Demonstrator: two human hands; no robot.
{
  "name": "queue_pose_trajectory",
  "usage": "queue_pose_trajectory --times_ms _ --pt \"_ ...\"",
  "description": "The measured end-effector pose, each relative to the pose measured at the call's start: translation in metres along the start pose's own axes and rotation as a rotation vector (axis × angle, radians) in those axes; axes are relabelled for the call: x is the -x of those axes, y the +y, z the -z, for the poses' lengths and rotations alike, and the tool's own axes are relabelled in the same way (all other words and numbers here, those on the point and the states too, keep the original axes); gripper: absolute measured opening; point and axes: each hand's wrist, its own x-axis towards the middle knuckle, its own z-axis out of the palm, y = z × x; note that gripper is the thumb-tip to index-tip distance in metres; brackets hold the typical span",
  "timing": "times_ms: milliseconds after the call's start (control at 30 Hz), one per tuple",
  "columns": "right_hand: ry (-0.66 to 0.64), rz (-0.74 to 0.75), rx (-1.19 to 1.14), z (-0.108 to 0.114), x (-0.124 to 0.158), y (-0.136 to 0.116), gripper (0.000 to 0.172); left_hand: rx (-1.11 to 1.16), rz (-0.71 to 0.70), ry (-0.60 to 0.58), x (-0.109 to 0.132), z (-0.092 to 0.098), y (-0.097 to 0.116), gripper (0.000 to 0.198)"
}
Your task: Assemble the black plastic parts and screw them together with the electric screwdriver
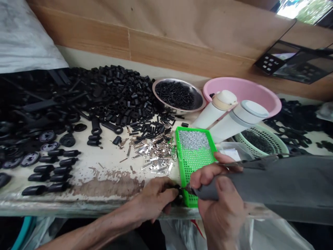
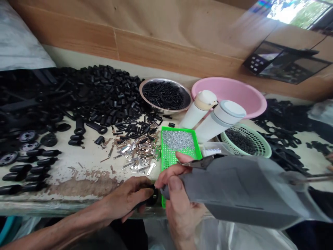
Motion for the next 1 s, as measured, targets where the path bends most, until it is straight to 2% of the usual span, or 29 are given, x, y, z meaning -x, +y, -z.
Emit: queue_pose_trajectory --times_ms 233,500,667,733,833,933,1000 --pt "-0.034 -0.001 0.072 0.002 0.004 0.013 0.024 -0.008 0.002 -0.002 0.0 0.001 0.001 0.027" --pt "-0.117 0.044 0.033 0.002 0.007 0.026 0.014 -0.036 -0.008 0.014 0.002 -0.001 0.004 0.031" --pt "-0.141 0.0 0.134 0.007 0.004 0.018 0.02 -0.061 0.014 0.017 0.003 -0.001 0.005 0.032" --pt "-0.103 -0.008 0.161 0.016 -0.005 0.009 0.024 -0.072 0.012 0.01 0.002 0.0 0.005 0.032" --pt "0.059 0.063 0.184 0.035 -0.025 0.0 0.025 -0.074 0.008 0.008 0.0 0.0 0.003 0.032" --pt "0.216 0.14 0.243 0.056 -0.038 0.004 0.022 -0.072 0.014 0.001 -0.001 0.001 0.0 0.033" --pt "0.245 0.14 0.281 0.066 -0.041 0.012 0.023 -0.067 0.018 -0.005 -0.002 0.0 -0.001 0.033"
